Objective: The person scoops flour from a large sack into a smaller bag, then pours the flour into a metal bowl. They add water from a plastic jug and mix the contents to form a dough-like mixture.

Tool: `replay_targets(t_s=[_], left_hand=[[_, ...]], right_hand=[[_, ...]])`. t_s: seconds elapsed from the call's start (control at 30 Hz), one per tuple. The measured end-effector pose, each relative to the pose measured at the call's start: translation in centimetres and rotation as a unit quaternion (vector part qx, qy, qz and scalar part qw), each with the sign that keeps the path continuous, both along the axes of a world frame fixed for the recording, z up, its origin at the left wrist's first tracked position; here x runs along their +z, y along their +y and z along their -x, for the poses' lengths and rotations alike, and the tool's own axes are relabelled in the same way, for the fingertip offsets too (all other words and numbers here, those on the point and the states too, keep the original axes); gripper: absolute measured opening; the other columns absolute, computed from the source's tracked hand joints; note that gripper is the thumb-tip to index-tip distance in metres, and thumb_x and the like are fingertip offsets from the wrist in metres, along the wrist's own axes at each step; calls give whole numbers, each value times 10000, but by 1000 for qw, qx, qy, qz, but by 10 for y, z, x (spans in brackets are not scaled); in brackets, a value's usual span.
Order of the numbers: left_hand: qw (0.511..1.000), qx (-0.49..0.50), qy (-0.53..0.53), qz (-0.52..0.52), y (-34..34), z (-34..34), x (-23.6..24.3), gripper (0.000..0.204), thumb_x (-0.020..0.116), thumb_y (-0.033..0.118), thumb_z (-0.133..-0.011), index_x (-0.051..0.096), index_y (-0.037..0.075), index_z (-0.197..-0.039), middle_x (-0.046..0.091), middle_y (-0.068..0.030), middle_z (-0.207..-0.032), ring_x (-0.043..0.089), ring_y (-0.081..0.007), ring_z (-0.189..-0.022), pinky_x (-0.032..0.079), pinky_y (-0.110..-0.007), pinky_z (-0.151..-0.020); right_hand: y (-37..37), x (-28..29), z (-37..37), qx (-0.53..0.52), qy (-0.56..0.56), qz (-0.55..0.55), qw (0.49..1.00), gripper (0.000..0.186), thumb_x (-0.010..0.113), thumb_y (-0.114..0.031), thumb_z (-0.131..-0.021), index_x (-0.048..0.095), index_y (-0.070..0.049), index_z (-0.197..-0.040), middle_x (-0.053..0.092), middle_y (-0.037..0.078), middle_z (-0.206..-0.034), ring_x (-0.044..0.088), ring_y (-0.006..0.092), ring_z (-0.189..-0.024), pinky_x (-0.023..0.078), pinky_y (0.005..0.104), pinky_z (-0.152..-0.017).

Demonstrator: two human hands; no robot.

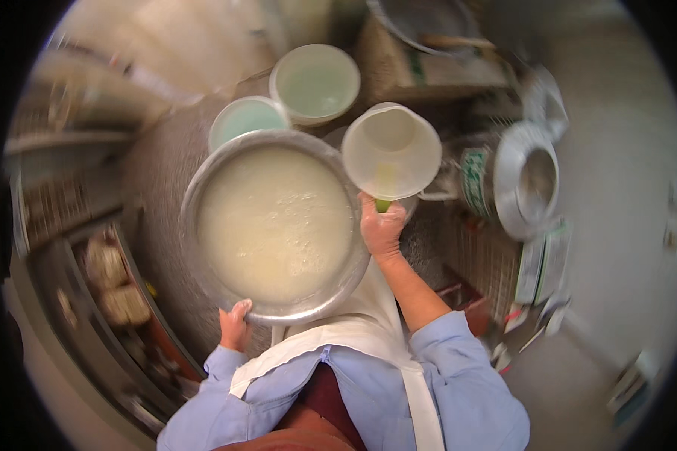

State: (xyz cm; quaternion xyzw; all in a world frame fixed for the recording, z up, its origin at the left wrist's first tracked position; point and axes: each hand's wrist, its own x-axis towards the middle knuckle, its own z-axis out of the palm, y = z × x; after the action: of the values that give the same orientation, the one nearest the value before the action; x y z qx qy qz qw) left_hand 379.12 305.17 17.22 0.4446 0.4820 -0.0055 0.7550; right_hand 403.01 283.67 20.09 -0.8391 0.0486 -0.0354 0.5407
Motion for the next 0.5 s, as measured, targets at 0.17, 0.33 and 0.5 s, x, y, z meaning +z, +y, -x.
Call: replay_targets(t_s=[0.17, 0.33, 0.5], left_hand=[[992, -123, -21, -25, 8, -15, 30, 410, 580, -19, -701, 446, 12, -1088, 542, -57, -894, 540, -152, -801, 450, -283, -730], [972, -209, 71, -82, -24, -6, 49, 286, 569, 79, -750, 480, 28, -1017, 569, -66, -847, 549, -161, -779, 448, -308, -719], [919, -376, -92, -76, -81, -23, 59, 324, 557, 25, -728, 443, 28, -1031, 535, -59, -897, 542, -166, -824, 460, -318, -731]], right_hand=[[-53, 28, 51, -94, -52, -5, 994, 103, 606, -89, -788, 612, 13, -804, 620, 100, -685, 579, 211, -594, 440, 295, -579], [-117, 50, 116, -199, -90, -26, 975, 163, 558, -114, -826, 615, 10, -738, 605, 37, -638, 542, 110, -565, 417, 250, -535], [-199, 81, 167, -318, -73, -75, 942, 169, 556, -127, -831, 611, 11, -750, 609, 34, -650, 548, 107, -577, 421, 256, -540]])
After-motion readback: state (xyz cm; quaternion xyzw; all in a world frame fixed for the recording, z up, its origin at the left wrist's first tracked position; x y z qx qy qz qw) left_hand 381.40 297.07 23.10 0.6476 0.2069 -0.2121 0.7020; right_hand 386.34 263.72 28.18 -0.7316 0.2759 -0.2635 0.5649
